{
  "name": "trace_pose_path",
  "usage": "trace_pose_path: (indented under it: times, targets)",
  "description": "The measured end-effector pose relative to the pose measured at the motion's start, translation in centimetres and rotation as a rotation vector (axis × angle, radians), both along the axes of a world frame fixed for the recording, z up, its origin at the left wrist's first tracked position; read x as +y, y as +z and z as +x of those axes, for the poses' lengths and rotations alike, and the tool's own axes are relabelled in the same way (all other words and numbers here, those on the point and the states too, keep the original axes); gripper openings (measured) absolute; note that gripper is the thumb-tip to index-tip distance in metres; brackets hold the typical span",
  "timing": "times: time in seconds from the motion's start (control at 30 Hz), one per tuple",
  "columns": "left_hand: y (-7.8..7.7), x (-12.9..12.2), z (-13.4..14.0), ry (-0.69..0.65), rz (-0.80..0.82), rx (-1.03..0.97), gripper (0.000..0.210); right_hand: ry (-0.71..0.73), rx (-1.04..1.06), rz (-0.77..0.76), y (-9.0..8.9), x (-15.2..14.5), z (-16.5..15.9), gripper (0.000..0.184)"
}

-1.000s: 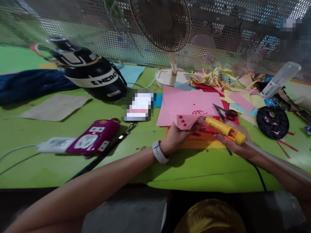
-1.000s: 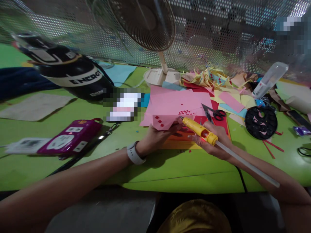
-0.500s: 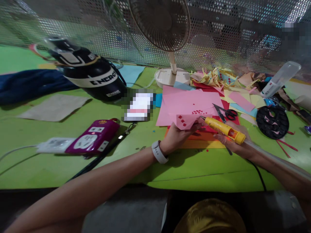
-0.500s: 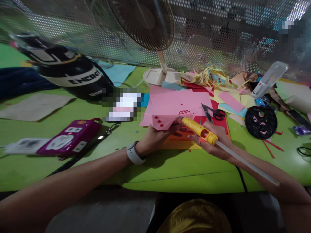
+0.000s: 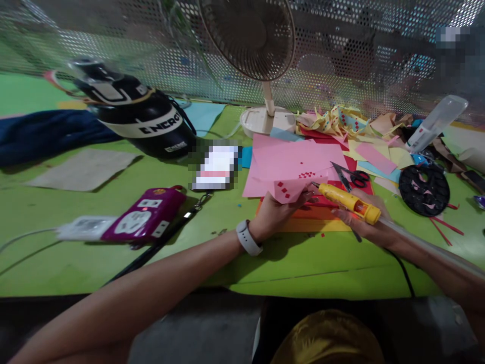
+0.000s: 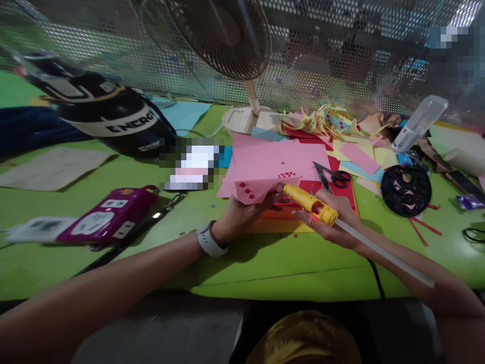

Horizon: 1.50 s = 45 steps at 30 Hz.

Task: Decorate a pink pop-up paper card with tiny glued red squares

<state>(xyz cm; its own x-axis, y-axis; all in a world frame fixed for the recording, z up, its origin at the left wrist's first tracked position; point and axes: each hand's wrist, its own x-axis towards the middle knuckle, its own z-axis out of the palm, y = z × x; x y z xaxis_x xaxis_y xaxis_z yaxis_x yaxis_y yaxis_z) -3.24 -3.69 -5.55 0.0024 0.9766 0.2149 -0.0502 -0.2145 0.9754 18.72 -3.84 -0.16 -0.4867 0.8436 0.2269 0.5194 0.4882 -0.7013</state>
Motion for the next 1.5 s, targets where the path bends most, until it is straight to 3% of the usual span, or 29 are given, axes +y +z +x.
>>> trace_pose_path:
  times: [0.77,0.87,0.93,1.03,1.1,1.27,1.43,1.5]
  targets:
    - [0.3,-0.1,0.1,-0.027,-0.038,-0.022,0.031,-0.012,-0.041,-0.002,0.4,0.0,0.0,0.041]
    - [0.7,-0.2,0.2,-0.029,-0.06,-0.058,0.035,0.011,-0.079,0.104,0.2,0.2,0.1,0.038]
    - [0.7,-0.3,0.3,-0.02,-0.077,-0.092,0.036,0.01,-0.127,0.271,0.2,0.4,0.4,0.033]
    - [0.6,-0.3,0.2,0.025,-0.103,-0.118,0.035,-0.056,-0.25,0.514,0.8,0.9,1.4,0.029]
    - [0.6,-0.3,0.2,0.057,-0.11,-0.13,0.034,-0.133,-0.347,0.571,1.4,1.5,2.5,0.033]
    - [0.7,0.1,-0.1,0.069,-0.093,-0.18,0.028,-0.329,-0.569,0.515,2.3,3.5,7.6,0.046]
    - [0.5,0.7,-0.7,0.096,-0.115,-0.206,0.027,-0.669,-0.797,0.16,1.5,3.8,14.0,0.045]
    - [0.6,0.9,-0.9,0.103,-0.128,-0.226,0.027,-0.736,-0.816,0.088,0.8,3.3,16.1,0.044]
